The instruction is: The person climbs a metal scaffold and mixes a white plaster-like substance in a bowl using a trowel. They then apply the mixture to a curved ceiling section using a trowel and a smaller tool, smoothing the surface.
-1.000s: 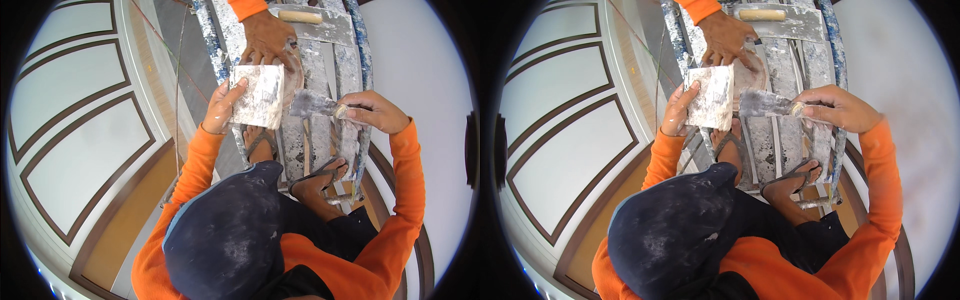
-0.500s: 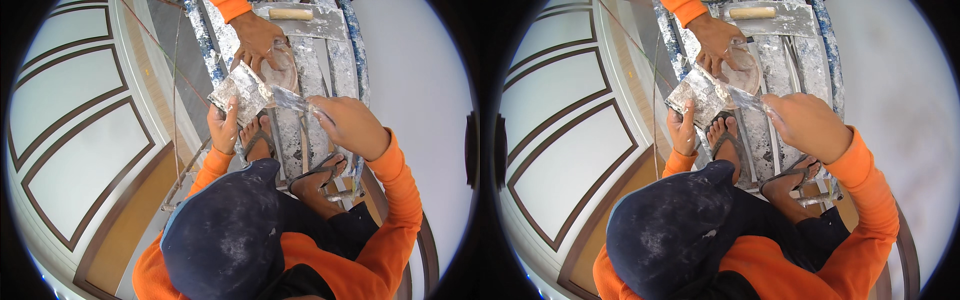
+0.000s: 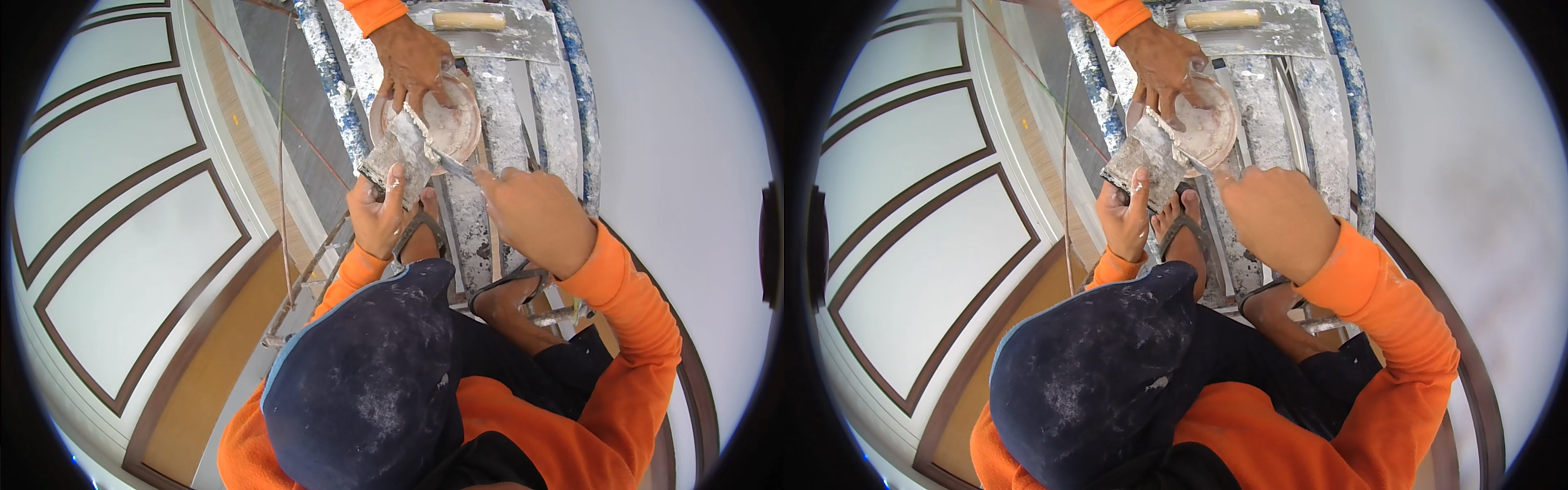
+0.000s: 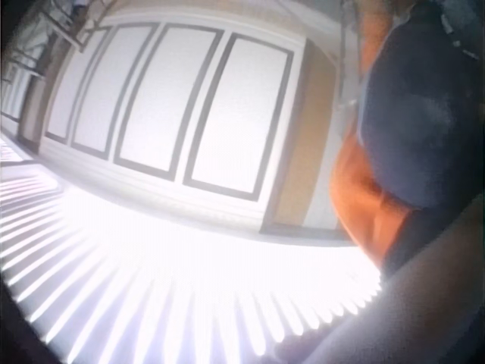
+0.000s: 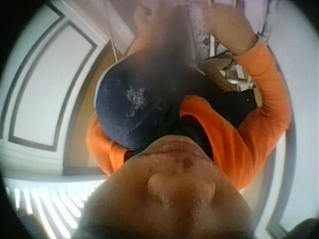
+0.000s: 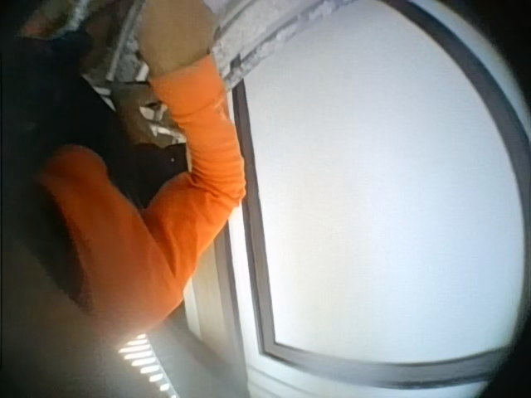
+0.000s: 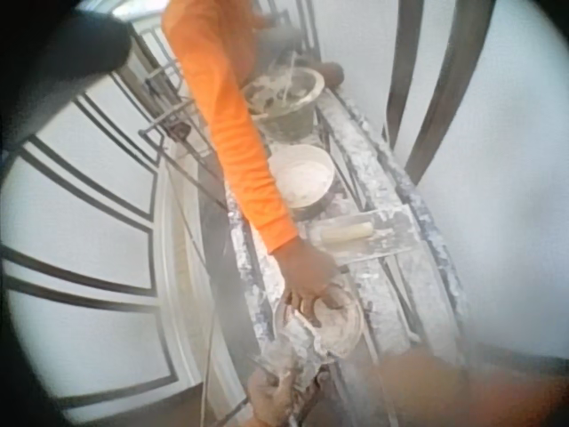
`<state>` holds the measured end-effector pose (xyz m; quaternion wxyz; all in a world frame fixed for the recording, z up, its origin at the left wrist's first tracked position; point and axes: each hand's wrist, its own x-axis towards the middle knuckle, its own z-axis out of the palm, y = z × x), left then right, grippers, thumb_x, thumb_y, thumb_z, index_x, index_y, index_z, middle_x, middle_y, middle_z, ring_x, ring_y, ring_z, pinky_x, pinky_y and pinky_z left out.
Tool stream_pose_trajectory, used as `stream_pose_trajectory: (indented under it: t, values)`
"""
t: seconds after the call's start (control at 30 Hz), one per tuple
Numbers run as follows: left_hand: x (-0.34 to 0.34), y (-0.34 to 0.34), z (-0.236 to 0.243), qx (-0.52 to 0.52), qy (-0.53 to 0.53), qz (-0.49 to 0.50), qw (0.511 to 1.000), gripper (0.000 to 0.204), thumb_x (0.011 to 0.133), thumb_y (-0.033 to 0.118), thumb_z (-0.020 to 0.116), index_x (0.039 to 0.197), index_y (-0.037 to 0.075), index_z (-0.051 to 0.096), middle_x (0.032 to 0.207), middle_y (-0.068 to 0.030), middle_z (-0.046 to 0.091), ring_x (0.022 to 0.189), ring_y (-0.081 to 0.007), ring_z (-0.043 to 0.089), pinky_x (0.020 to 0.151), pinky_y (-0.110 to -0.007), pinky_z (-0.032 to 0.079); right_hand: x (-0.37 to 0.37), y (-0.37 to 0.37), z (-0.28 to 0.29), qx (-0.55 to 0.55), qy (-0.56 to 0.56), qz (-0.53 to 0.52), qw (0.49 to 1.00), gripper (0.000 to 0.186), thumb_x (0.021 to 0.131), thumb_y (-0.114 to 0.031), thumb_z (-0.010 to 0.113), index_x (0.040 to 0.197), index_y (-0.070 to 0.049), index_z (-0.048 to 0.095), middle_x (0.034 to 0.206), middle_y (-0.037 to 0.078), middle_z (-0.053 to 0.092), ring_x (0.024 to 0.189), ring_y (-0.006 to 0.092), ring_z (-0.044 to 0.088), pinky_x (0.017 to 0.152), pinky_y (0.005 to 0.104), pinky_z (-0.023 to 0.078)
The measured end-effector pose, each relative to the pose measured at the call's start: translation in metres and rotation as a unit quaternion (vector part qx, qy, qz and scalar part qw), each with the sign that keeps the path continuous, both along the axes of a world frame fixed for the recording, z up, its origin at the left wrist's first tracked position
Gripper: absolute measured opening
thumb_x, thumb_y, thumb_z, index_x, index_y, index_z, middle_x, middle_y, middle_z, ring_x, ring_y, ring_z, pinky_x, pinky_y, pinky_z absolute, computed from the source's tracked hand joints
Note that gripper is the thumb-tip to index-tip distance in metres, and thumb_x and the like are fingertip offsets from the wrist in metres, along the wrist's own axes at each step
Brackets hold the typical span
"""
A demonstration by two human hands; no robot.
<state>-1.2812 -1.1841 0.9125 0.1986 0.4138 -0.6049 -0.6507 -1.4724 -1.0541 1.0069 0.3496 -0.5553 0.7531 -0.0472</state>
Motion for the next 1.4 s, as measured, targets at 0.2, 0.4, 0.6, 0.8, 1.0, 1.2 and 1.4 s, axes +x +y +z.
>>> stream_pose_trajectory:
  t: [0.2, 0.4, 0.6, 0.8, 1.0, 1.2, 1.4]
  values:
    - [-0.001, 0.001, 0.0, -0.02, 0.014, 0.027, 0.999, 0.028, 0.099, 0.012, 0.061, 0.12, -0.006, 0.058, 0.102, -0.0061, 0.067, 0.088, -0.0084, 0.059, 0.076, -0.024, 0.048, -0.014, -0.003, -0.002, -0.007, -0.08, 0.038, 0.996, 0.028, 0.088, -0.014, 0.056, 0.113, -0.002, 0.063, 0.077, 0.019, 0.066, 0.071, 0.0388, 0.065, 0.064, 0.048, 0.051]
    - [0.004, -0.024, -0.008, 0.001, 0.036, 0.074, 0.997, 0.028, 0.1, 0.011, 0.059, 0.123, -0.005, 0.057, 0.111, -0.0066, 0.064, 0.097, -0.0085, 0.057, 0.083, -0.024, 0.046, -0.045, 0.011, -0.018, -0.043, -0.199, -0.022, 0.979, 0.028, 0.089, -0.014, 0.057, 0.114, -0.004, 0.065, 0.086, 0.019, 0.067, 0.08, 0.0386, 0.064, 0.071, 0.047, 0.05]
    - [0.02, -0.044, -0.028, 0.225, 0.153, 0.145, 0.951, 0.033, 0.1, 0.014, 0.058, 0.129, 0.001, 0.053, 0.121, -0.0107, 0.064, 0.106, -0.0187, 0.065, 0.088, -0.034, 0.054, -0.06, 0.026, -0.052, -0.106, -0.07, -0.054, 0.991, 0.029, 0.089, -0.012, 0.061, 0.117, -0.012, 0.067, 0.094, 0.01, 0.063, 0.087, 0.0311, 0.063, 0.075, 0.041, 0.051]
    - [0.035, -0.046, -0.046, 0.369, 0.158, 0.144, 0.904, 0.037, 0.101, 0.018, 0.055, 0.134, 0.0, 0.048, 0.127, -0.0126, 0.062, 0.114, -0.0238, 0.064, 0.097, -0.039, 0.052, -0.05, 0.025, -0.089, -0.178, 0.011, 0.015, 0.984, 0.036, 0.082, -0.008, 0.066, 0.117, -0.014, 0.067, 0.096, 0.009, 0.058, 0.09, 0.028, 0.061, 0.076, 0.0381, 0.052]
    - [0.024, -0.032, -0.045, 0.392, 0.18, 0.14, 0.891, 0.048, 0.099, 0.018, 0.055, 0.141, 0.0, 0.041, 0.134, -0.0139, 0.057, 0.122, -0.0263, 0.058, 0.104, -0.042, 0.047, -0.046, 0.009, -0.112, -0.209, 0.069, 0.067, 0.973, 0.039, 0.08, -0.007, 0.065, 0.119, -0.01, 0.063, 0.105, 0.009, 0.061, 0.101, 0.0277, 0.06, 0.083, 0.0401, 0.051]
    - [0.017, -0.023, -0.017, 0.419, 0.243, 0.093, 0.87, 0.052, 0.093, 0.012, 0.054, 0.141, -0.003, 0.04, 0.135, -0.018, 0.056, 0.124, -0.0312, 0.056, 0.107, -0.046, 0.044, -0.038, 0.006, -0.114, -0.237, 0.083, 0.015, 0.968, 0.047, 0.081, -0.02, 0.071, 0.125, -0.007, 0.06, 0.117, 0.014, 0.058, 0.115, 0.0327, 0.052, 0.1, 0.0446, 0.042]
    - [-0.034, -0.02, 0.02, 0.418, 0.193, 0.014, 0.888, 0.05, 0.096, 0.01, 0.057, 0.142, 0.002, 0.039, 0.132, -0.0147, 0.057, 0.115, -0.0261, 0.061, 0.092, -0.04, 0.054, -0.006, 0.018, -0.059, -0.325, -0.137, -0.131, 0.926, 0.066, 0.087, -0.036, 0.072, 0.137, -0.001, 0.049, 0.132, 0.02, 0.047, 0.123, 0.0356, 0.045, 0.108, 0.0448, 0.034]
